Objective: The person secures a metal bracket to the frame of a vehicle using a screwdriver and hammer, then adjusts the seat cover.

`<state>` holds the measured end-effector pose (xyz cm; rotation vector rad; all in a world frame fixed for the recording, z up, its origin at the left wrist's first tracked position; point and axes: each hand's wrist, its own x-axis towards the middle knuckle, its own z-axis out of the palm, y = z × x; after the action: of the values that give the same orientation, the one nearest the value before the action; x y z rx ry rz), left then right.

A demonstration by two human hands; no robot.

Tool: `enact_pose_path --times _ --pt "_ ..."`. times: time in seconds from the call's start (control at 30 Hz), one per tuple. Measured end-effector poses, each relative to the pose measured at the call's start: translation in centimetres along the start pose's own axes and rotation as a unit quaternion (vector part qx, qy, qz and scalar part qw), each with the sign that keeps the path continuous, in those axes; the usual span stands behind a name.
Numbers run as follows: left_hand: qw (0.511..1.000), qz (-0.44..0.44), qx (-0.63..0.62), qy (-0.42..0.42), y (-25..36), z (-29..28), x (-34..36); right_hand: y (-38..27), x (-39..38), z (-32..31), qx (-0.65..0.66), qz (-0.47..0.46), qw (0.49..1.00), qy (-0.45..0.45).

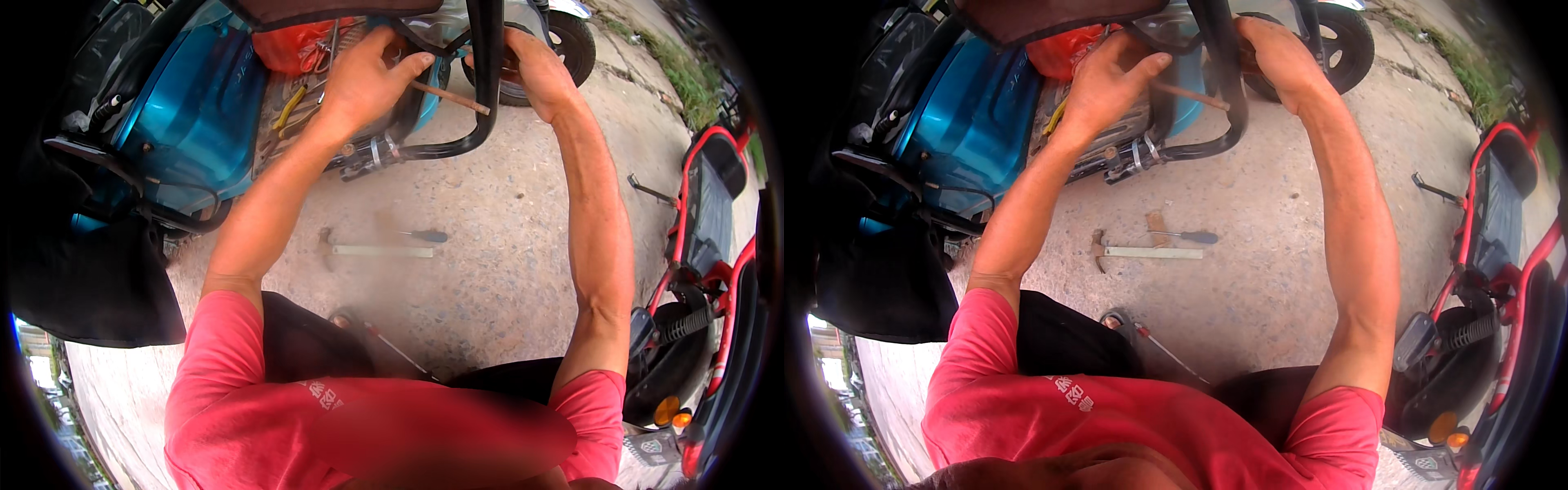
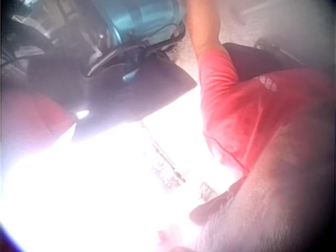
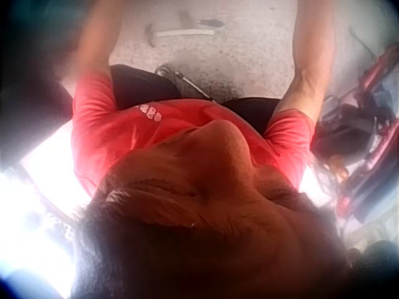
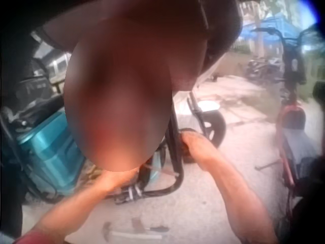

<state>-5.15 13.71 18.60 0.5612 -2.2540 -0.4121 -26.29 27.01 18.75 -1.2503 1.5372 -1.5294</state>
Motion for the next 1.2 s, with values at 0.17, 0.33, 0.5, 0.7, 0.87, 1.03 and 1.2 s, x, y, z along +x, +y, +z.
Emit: enact_pose_path --times 0.17,0.33,0.5,0.7,0.87,1.03,1.2 --pt "0.987 0.064 0.103 0.103 1.5 0.3 1.2 0.2 -0.5 -0.2 0.01 -0.025 1.0 -0.012" --pt "0.993 -0.009 -0.039 0.11 3.3 0.1 3.5 0.2 -2.2 -1.1 -0.143 -0.122 0.978 -0.094" --pt "0.982 -0.087 -0.129 0.108 3.9 1.2 5.3 -0.4 -3.7 0.7 -0.313 -0.188 0.931 -0.008" --pt "0.984 -0.022 -0.16 0.079 2.0 3.3 5.2 -0.9 -3.7 0.8 -0.398 -0.194 0.896 0.033" --pt "0.988 -0.04 -0.143 -0.043 0.8 1.8 3.3 -1.8 -3.3 0.2 -0.451 -0.198 0.87 0.031" --pt "0.993 -0.092 -0.023 -0.073 -0.7 0.1 0.7 -2.5 -3.3 -0.1 -0.479 -0.197 0.855 0.027" --pt "0.975 -0.147 0.021 -0.163 -0.6 -0.9 0.1 -1.8 -3.0 -0.2 -0.496 -0.202 0.843 0.04"
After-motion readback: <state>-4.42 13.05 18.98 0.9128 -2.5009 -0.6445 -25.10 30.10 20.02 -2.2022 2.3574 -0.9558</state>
